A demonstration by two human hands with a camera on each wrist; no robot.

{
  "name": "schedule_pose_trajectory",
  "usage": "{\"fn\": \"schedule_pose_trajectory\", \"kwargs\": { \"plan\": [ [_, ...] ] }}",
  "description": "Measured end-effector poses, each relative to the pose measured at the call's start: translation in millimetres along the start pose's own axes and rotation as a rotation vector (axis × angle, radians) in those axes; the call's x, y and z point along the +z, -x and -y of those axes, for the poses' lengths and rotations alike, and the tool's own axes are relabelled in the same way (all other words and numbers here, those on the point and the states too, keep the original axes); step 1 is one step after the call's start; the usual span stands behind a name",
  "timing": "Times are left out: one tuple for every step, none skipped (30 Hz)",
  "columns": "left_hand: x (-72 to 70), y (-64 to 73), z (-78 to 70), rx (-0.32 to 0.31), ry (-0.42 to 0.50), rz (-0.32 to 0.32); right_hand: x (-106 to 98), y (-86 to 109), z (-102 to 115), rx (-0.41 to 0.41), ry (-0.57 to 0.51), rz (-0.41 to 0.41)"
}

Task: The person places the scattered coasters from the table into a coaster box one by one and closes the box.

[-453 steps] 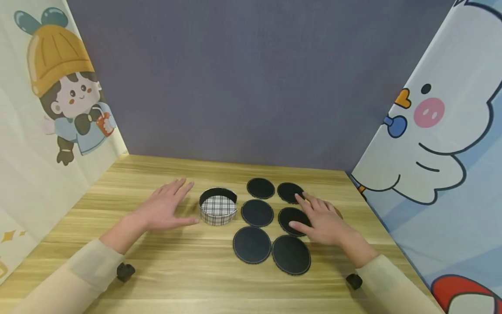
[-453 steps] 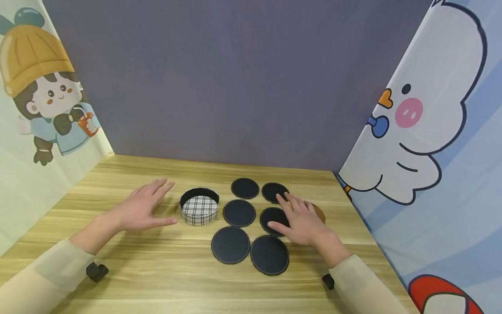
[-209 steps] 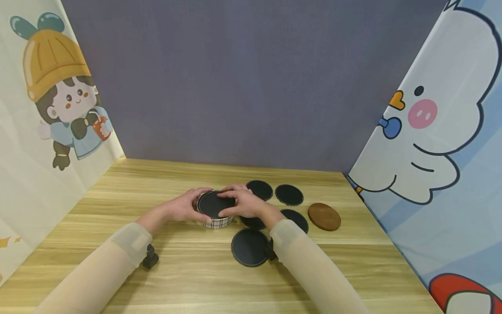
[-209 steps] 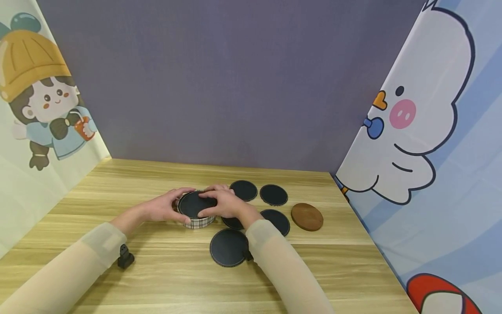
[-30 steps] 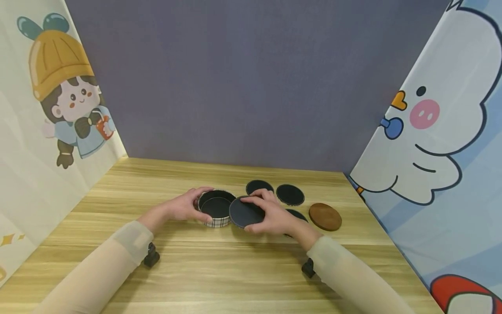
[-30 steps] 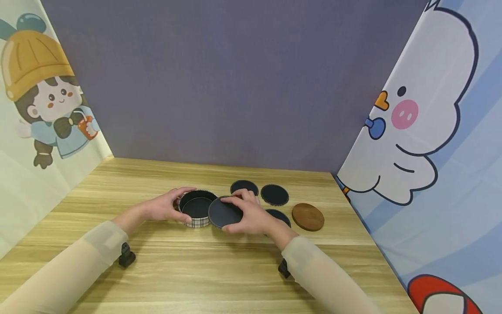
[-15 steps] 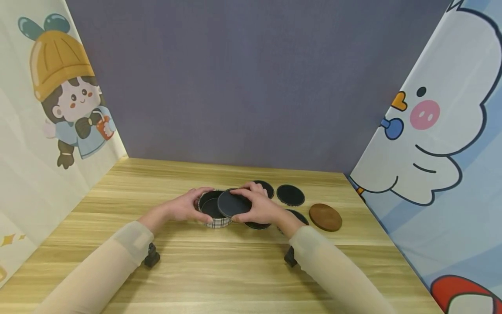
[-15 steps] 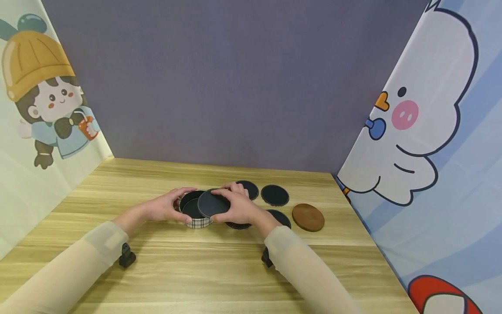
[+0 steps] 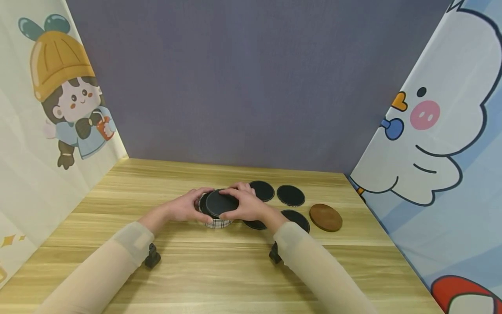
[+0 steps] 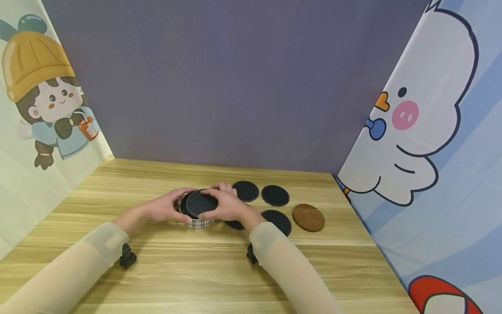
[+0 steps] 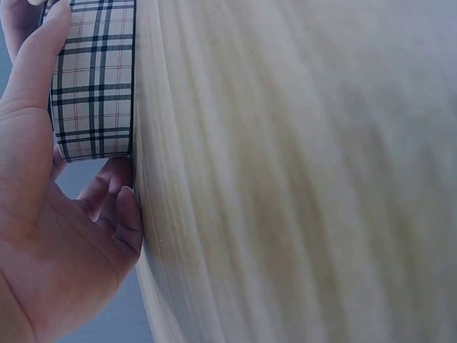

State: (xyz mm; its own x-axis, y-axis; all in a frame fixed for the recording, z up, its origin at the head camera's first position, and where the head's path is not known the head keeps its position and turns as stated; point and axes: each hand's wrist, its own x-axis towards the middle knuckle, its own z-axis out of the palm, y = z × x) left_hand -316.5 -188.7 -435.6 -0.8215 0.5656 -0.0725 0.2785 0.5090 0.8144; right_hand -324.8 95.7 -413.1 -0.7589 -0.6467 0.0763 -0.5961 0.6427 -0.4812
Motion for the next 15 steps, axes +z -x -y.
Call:
{"fn": "schedule_pose_trajectory", "kwargs": {
  "plan": [
    [0.0,0.2,-0.1,0.004,0.012,0.007,0.9,-1.2,0.5,0.002,0.001,0.004],
    [0.0,0.4,-0.2,0.007,0.023,0.013,2.0,-2.3,0.6,0.002,0.005,0.007],
    [-0.1,0.6,-0.3,0.011,0.035,0.02,2.9,-3.4,0.4,0.0,0.013,0.008],
    [-0.2,0.8,-0.5,0.014,0.043,0.025,3.6,-4.3,0.6,-0.001,0.014,0.01],
    [-0.2,0.9,-0.4,0.018,0.052,0.03,4.2,-5.3,0.6,-0.003,0.016,0.011],
    [-0.3,1.2,-0.5,0.019,0.058,0.034,5.0,-6.2,0.5,-0.005,0.018,0.013],
    [-0.3,1.4,-0.5,0.02,0.062,0.037,5.8,-7.1,0.3,-0.006,0.022,0.015],
    [-0.4,1.5,-0.4,0.021,0.067,0.04,6.3,-7.8,0.4,-0.008,0.023,0.016],
    [-0.5,1.6,-0.3,0.021,0.069,0.042,6.9,-8.4,0.5,-0.009,0.023,0.017],
    [-0.5,1.7,-0.2,0.018,0.067,0.041,7.4,-8.8,0.7,-0.007,0.02,0.021],
    [-0.5,1.8,-0.3,0.014,0.062,0.038,7.9,-9.1,0.7,-0.003,0.018,0.023],
    [-0.6,2.0,-0.4,0.011,0.057,0.036,8.4,-9.4,0.7,0.002,0.016,0.025],
    [-0.7,2.0,-0.5,0.009,0.052,0.033,8.5,-9.4,0.8,0.006,0.013,0.028],
    [-0.7,2.1,-0.6,0.006,0.048,0.03,8.6,-9.5,1.0,0.009,0.011,0.031],
    [-0.8,2.2,-0.7,0.003,0.043,0.027,8.7,-9.7,1.0,0.012,0.01,0.033]
  ]
}}
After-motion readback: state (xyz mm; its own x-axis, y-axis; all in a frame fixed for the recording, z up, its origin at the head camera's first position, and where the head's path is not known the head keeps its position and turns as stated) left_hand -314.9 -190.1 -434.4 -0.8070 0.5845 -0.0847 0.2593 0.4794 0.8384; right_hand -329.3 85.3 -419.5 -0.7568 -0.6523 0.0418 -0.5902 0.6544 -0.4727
